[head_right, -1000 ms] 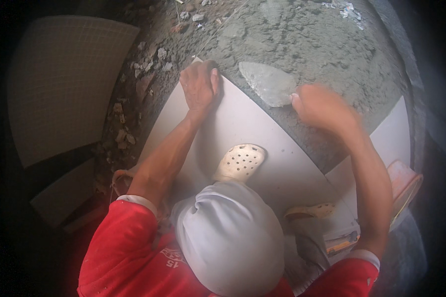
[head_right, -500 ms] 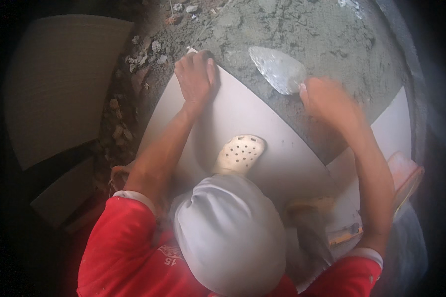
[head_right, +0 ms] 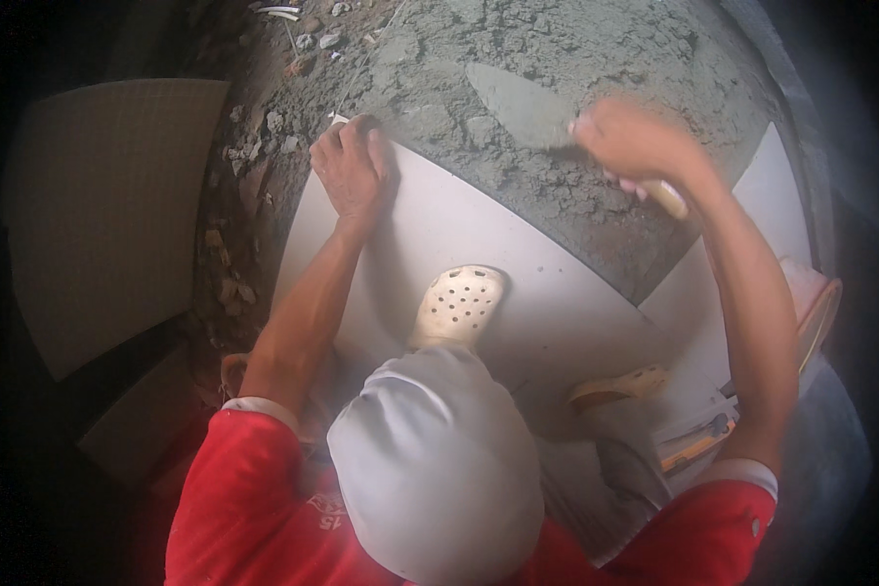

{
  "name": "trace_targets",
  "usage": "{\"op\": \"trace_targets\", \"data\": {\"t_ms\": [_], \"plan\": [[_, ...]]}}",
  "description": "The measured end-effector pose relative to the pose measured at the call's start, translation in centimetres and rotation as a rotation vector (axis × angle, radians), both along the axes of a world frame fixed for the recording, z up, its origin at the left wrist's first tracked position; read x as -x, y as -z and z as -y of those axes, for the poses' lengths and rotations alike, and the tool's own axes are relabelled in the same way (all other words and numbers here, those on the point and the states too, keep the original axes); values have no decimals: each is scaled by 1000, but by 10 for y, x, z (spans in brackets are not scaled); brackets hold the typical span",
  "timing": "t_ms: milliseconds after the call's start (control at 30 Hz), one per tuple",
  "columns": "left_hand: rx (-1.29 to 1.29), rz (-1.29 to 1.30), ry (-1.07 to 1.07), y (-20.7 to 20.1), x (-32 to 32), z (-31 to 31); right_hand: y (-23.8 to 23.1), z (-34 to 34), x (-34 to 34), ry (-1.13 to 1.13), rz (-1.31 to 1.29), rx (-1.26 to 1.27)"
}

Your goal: The person is installing white floor tiles. They use a trowel to spread cement on the floor, then place and press tiles into position.

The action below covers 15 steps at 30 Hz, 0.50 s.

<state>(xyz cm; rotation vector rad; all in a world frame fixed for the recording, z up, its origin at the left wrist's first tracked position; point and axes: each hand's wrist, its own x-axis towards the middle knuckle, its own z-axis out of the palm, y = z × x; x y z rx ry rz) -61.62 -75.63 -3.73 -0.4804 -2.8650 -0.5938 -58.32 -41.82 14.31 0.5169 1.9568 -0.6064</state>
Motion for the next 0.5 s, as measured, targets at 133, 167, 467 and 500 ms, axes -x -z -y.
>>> {"op": "trace_targets", "data": {"t_ms": [133, 167, 467, 500], "plan": [[4, 20, -6, 0, 0, 0, 2, 5, -36, -501, -444, -91], [7, 22, -9, 1, 1, -1, -2, 6, -43, -514, -447, -159], [28, 17, -15, -4, -4, 2, 35, 54, 23, -534, -610, -299], [27, 19, -11, -4, -5, 3, 39, 55, 27, -539, -659, -316]]}}
